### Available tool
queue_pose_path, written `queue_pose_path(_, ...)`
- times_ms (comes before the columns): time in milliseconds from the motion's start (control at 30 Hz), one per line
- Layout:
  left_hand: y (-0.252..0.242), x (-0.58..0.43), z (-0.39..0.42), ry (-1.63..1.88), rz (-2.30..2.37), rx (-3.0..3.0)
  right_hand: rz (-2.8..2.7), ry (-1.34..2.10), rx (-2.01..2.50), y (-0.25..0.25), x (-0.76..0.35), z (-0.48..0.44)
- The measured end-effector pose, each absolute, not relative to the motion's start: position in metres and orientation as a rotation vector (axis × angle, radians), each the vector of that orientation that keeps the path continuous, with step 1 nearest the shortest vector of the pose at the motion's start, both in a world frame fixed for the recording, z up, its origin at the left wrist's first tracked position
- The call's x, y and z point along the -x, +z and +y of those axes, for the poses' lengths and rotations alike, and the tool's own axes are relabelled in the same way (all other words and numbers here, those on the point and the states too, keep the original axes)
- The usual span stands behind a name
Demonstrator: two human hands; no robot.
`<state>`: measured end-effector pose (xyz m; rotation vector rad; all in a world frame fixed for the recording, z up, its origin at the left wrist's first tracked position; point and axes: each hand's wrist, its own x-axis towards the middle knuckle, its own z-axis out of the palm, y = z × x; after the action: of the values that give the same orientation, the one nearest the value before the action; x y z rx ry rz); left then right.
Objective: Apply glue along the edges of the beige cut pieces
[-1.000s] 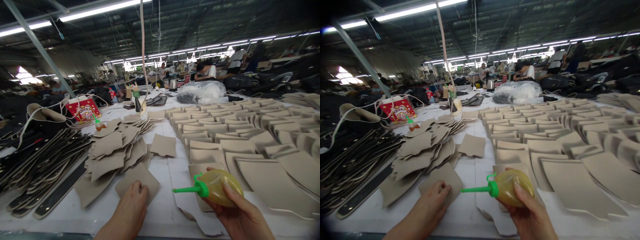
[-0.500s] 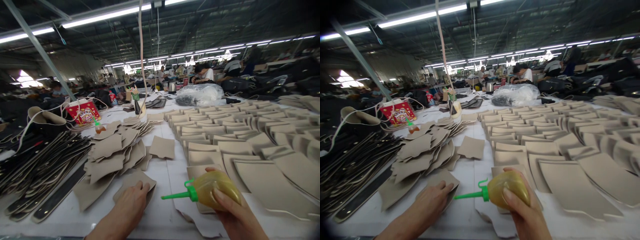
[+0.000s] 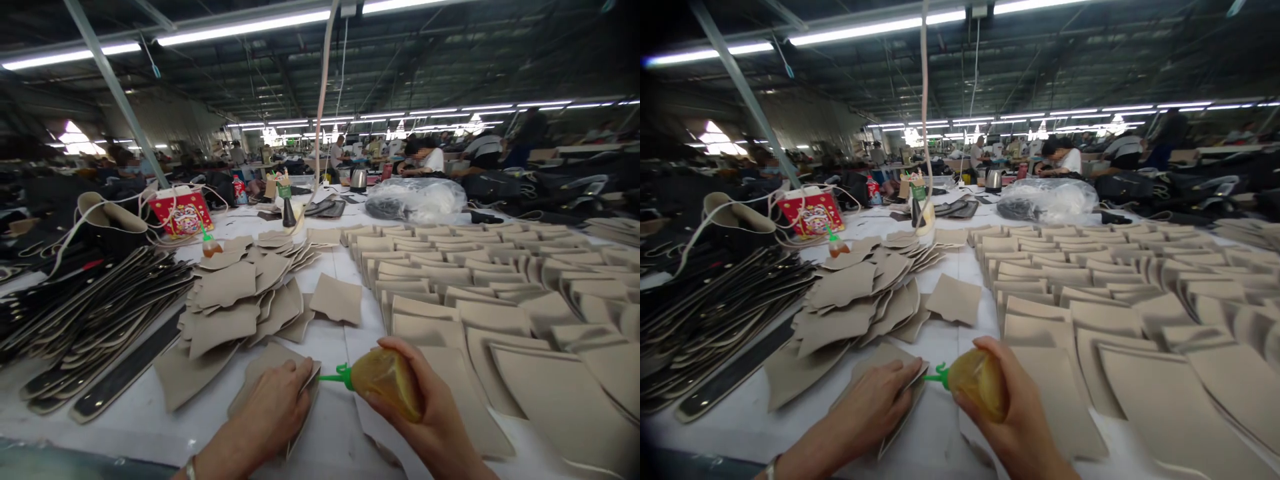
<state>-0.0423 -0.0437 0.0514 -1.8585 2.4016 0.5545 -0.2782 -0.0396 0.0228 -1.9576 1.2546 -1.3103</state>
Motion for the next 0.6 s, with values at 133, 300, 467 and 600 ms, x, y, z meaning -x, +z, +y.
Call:
queue_pose_path(133,0.052,0.041,-0.043,0.584,2.402,1.879,1.164,-1.318,2.104,0.024,0.269,-0.049)
queue_pose_path(300,0.047,0.037,-0.043,0.602,2.443,1.889,1.124,-1.337,2.228,0.027,0.265,-0.053)
queue_pose_path(467,0.042,0.033,-0.041,0.62,2.48,1.901,1.141,-1.271,2.291,0.03,0.266,-0.051)
queue_pose_path(600,0.037,0.029,-0.038,0.736,2.545,1.938,1.197,-1.25,2.171,0.029,0.267,-0.051)
